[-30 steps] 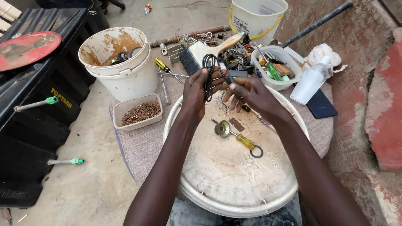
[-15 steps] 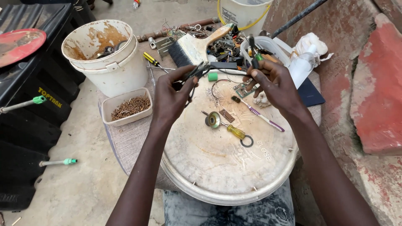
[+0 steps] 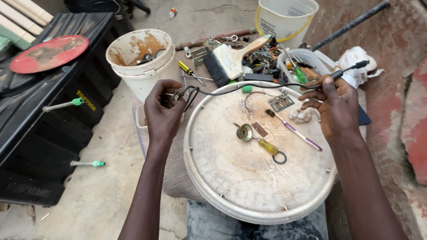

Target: Untangling and sorting various electrical wires and electronic components on a makeshift workspace.

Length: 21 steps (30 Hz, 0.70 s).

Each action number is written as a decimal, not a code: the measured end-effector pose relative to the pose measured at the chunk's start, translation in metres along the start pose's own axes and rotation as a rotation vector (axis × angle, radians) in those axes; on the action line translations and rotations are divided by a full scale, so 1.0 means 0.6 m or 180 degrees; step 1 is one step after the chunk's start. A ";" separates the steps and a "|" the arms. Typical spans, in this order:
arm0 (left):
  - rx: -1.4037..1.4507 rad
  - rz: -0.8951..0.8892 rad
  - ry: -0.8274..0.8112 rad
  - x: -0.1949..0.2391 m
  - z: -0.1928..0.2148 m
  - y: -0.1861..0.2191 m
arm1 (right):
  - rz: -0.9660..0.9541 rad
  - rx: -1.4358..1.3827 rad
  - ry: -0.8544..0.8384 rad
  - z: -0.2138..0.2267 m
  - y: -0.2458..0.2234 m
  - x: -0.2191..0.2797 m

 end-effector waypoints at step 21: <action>0.2364 0.1298 0.1288 -0.010 0.073 -0.037 | -0.0181 -0.0672 0.0581 0.005 0.003 -0.062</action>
Point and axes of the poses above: each hand's wrist, its own x-axis away from the middle knuckle, its own z-axis out of the back of the hand, y = z × x, the point moved 3 cm from there along -x, towards the middle knuckle, and after that the axes turned 5 degrees about z, right-handed, at the moved point
